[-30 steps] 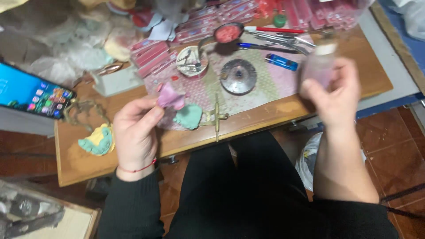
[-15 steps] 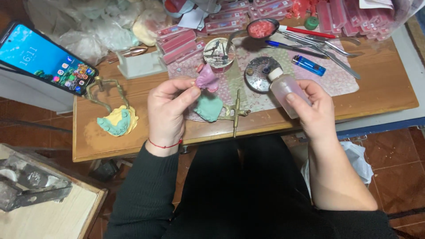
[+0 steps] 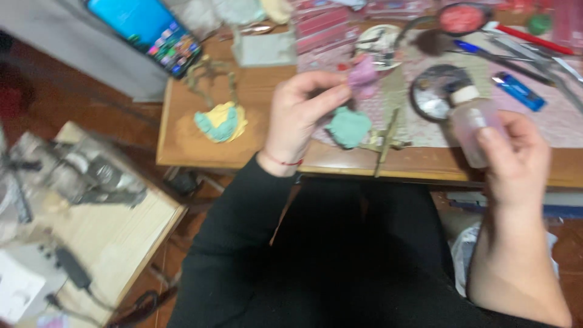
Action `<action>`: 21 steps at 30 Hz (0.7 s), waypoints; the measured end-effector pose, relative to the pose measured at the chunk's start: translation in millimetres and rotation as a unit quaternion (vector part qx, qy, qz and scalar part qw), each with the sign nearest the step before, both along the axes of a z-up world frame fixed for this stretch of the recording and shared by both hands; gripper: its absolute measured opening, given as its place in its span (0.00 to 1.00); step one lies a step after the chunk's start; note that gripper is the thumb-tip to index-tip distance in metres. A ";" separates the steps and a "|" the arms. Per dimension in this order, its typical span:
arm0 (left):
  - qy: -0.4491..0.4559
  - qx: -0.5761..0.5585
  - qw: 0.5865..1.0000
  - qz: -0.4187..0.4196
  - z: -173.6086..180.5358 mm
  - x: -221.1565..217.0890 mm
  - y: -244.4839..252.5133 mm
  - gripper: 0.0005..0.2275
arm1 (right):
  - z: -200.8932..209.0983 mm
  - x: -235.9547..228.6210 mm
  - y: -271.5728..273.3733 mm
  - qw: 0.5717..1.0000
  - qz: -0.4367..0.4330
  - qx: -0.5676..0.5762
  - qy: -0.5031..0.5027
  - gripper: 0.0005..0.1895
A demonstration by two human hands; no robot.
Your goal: The person works on a yellow dental mold using a metal tool to scrape and shape the material. They then retrieve a pair of scissors from a drawer and use them to trim the mold. Later, they handle a pink dental component and apply liquid from a small bottle onto it.
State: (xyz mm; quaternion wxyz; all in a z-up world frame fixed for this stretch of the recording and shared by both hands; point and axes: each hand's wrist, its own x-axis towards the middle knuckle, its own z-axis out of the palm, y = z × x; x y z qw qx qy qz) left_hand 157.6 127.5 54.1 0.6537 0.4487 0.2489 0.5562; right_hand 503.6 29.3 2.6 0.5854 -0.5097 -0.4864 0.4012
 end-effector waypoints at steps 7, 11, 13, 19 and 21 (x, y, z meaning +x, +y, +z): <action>0.007 0.033 0.999 -0.013 -5.9 0.1 6.7 0.07 | 12.4 -14.7 4.5 0.999 -0.032 0.002 0.016 0.19; -0.001 0.042 0.999 -0.021 -6.5 -1.1 4.1 0.07 | 9.7 -14.0 3.1 0.999 -0.038 0.008 0.007 0.19; -0.001 0.035 0.999 -0.015 -5.5 -0.2 3.4 0.07 | 1.9 -6.4 1.6 1.000 -0.021 0.022 0.002 0.20; -0.015 0.016 1.000 -0.003 0.8 -2.7 -1.4 0.07 | 14.5 -19.0 -7.9 0.999 0.010 0.044 0.021 0.28; -0.014 0.019 1.000 -0.002 3.4 -3.6 -2.1 0.07 | 54.6 -56.9 -8.6 0.998 0.022 0.057 0.022 0.30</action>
